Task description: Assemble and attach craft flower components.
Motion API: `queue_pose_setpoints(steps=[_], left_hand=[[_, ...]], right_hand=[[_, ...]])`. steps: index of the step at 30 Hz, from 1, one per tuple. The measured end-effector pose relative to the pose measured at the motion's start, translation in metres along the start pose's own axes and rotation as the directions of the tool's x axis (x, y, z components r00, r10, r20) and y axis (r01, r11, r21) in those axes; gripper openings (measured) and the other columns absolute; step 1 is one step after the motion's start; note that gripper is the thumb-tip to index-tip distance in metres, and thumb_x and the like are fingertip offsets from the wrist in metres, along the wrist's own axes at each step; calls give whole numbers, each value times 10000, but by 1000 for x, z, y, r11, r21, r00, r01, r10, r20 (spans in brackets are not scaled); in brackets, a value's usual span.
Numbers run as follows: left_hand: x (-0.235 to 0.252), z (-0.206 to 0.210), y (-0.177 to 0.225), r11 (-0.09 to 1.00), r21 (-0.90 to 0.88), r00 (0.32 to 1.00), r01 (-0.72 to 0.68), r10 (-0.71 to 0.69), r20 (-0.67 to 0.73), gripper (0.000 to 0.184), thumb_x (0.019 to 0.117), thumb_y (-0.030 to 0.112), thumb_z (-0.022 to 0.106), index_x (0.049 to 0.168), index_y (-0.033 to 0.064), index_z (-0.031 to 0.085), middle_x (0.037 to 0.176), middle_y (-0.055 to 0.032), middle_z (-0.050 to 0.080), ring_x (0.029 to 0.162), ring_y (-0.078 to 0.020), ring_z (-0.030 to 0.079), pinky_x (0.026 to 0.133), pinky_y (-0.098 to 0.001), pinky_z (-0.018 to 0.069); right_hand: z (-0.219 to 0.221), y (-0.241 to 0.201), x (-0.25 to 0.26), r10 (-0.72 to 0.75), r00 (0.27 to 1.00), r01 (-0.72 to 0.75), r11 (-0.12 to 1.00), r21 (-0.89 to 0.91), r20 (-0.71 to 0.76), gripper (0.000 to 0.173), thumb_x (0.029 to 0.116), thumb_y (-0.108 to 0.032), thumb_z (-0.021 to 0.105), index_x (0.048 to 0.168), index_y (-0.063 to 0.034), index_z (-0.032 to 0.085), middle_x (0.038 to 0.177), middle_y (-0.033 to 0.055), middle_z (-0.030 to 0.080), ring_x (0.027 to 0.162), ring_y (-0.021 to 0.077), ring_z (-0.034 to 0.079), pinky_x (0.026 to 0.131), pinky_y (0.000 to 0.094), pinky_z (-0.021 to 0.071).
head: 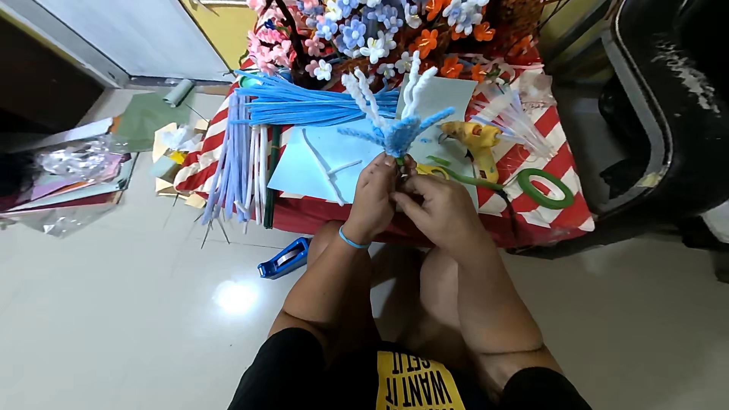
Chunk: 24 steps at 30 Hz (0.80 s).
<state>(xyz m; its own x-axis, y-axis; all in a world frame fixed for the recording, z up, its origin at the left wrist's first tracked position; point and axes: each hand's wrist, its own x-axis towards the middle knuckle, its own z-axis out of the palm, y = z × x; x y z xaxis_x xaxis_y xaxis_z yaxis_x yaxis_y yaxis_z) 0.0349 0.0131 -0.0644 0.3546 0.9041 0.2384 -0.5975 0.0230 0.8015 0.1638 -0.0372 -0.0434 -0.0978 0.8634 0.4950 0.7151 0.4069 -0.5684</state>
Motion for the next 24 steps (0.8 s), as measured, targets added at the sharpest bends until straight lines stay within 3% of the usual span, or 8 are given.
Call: queue_pose_setpoints(steps=[2, 4, 6, 9, 11, 24], left_hand=[[0, -1, 0, 1000, -19, 1000, -3, 3, -7, 313, 1101, 291, 342, 1053, 167, 625, 925, 40, 650, 748, -23, 616, 665, -184, 537], [1, 0, 0, 999, -44, 1000, 3, -3, 1, 301, 1108, 310, 338, 1030, 169, 592, 825, 50, 599, 575, 7, 511, 513, -137, 450], [0, 3, -1, 999, -53, 1000, 8, -7, 9, 284, 1107, 303, 358, 991, 173, 583, 713, 69, 518, 490, 14, 409, 447, -123, 366], [-5, 11, -3, 999, -32, 1000, 12, -12, 3, 243, 1098, 258, 381, 990, 182, 585, 652, 83, 492, 482, 15, 406, 453, -125, 368], [-7, 16, -6, 1000, -22, 1000, 0, 0, 6, 217, 1092, 245, 410, 977, 198, 588, 664, 90, 513, 509, 20, 436, 481, -134, 392], [-11, 21, -15, 998, -35, 998, -48, 49, 25, 182, 1085, 253, 454, 995, 194, 600, 768, 65, 599, 624, -2, 566, 579, -172, 507]], right_hand=[[-5, -1, -1, -18, 997, 22, 998, 57, -75, 196, 947, -224, 679, 870, -47, 717, 770, 37, 671, 665, 96, 629, 602, 263, 533], [-5, -2, 0, -32, 974, 73, 981, 177, -225, 136, 942, -132, 669, 892, -8, 694, 797, 42, 669, 685, 32, 614, 633, 169, 527], [1, -2, 2, -35, 933, 125, 964, 233, -358, 98, 936, -64, 659, 943, 32, 677, 857, 72, 657, 764, 42, 622, 717, 163, 536], [10, -1, 4, -34, 898, 157, 957, 245, -439, 107, 937, -41, 654, 1002, 39, 685, 935, 94, 657, 907, 98, 633, 854, 219, 533], [11, 0, 5, -40, 890, 171, 953, 251, -454, 93, 942, -40, 657, 1002, 27, 683, 951, 85, 652, 936, 96, 630, 881, 220, 528], [17, 0, 7, -57, 879, 150, 976, 160, -473, 42, 942, -31, 586, 926, -9, 618, 887, 80, 594, 883, 129, 581, 826, 235, 484]])
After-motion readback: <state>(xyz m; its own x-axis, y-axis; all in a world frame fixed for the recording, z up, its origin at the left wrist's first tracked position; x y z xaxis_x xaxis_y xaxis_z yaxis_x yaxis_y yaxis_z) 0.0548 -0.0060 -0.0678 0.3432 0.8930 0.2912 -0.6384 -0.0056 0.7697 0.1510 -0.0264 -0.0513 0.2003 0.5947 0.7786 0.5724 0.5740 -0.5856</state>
